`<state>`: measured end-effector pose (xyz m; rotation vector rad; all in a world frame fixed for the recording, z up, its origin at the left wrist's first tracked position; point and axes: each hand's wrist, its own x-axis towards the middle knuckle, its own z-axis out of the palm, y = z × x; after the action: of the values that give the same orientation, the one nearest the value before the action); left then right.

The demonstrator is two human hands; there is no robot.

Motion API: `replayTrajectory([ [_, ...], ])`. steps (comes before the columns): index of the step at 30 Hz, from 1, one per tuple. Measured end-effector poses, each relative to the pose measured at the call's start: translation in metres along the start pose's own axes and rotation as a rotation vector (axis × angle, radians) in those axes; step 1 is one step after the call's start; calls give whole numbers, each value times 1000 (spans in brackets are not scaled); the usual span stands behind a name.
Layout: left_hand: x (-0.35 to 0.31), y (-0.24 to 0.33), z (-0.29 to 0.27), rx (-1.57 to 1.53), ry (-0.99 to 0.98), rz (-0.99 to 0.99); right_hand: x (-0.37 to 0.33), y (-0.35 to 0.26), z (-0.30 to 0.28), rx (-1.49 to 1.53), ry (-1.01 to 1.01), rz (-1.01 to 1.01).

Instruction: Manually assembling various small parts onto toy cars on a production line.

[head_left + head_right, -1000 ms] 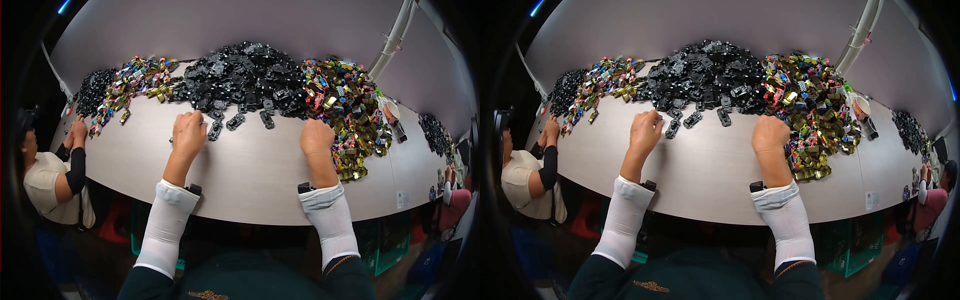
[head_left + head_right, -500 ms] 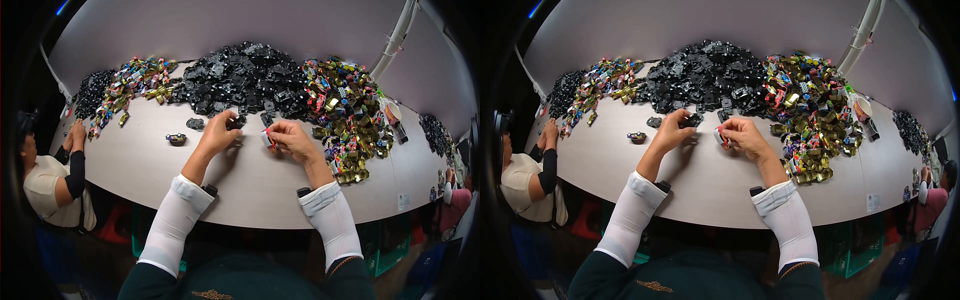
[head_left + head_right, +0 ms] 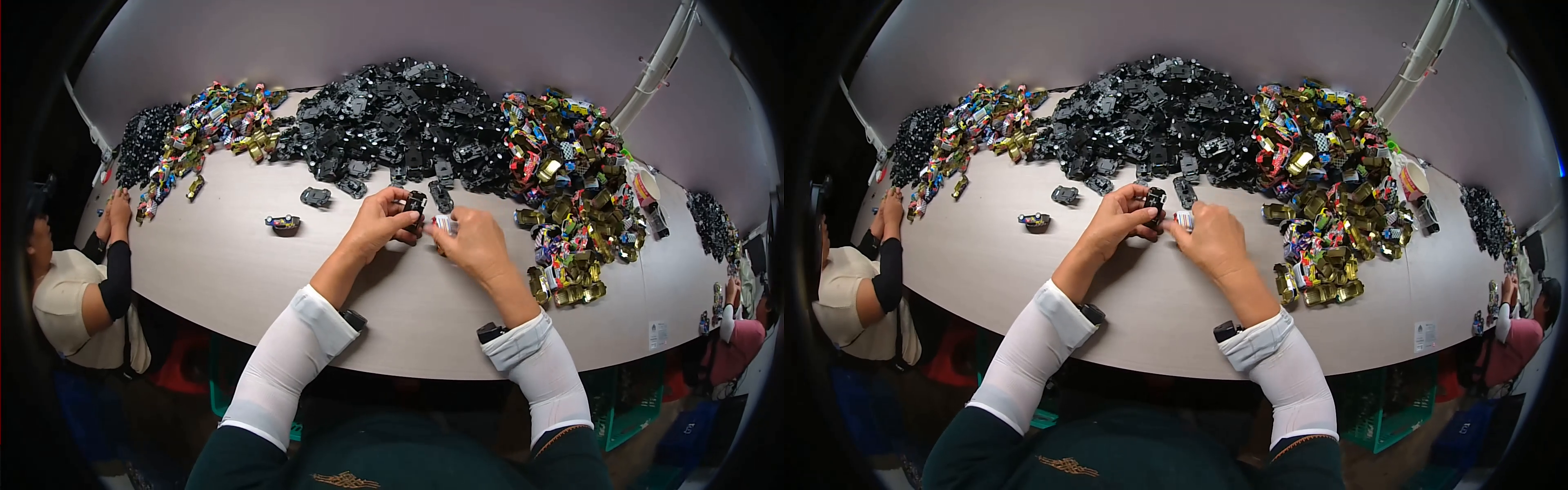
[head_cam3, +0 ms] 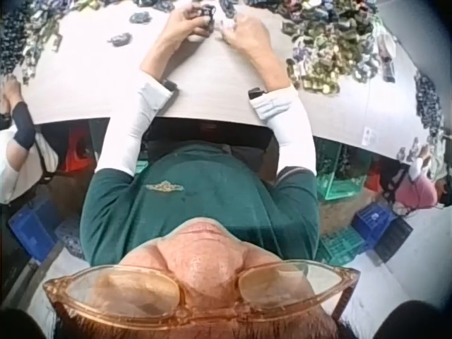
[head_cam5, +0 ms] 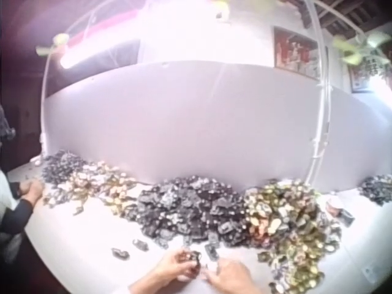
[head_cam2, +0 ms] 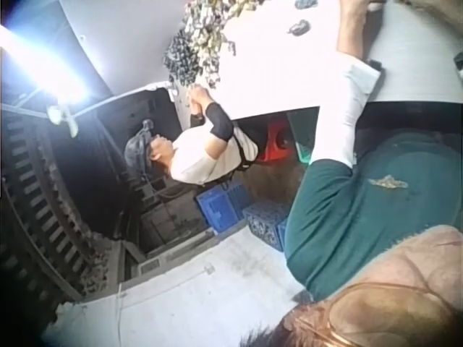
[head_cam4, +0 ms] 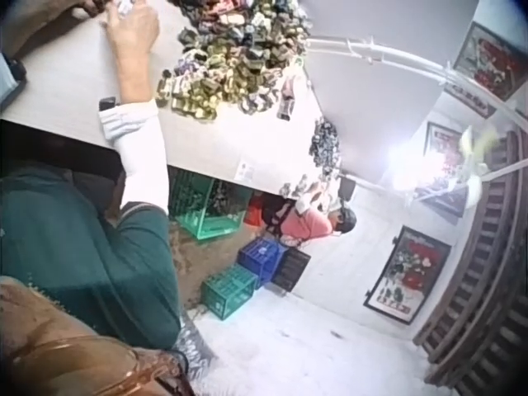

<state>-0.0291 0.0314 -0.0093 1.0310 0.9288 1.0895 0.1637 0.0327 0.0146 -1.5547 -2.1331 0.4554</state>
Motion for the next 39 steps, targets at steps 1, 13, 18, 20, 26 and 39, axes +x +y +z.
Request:
replayTrajectory([
  [1, -1, 2, 1, -47, 3, -10, -4, -3, 2, -158, -32, -40],
  [13, -4, 0, 8, 57, 79, 23, -3, -16, 6, 348, 232, -161],
  [18, -10, 2, 21, 89, 69, 117, -4, -12, 16, 353, 293, -218],
  [20, -5, -5, 17, 110, 54, 144, -3, -13, 19, 335, 308, -238],
  [26, -7, -3, 19, 93, 95, 193, -8, -20, 16, 346, 353, -254],
  [39, -10, -3, 24, 438, 106, 448, -8, -19, 13, 400, 265, -131],
])
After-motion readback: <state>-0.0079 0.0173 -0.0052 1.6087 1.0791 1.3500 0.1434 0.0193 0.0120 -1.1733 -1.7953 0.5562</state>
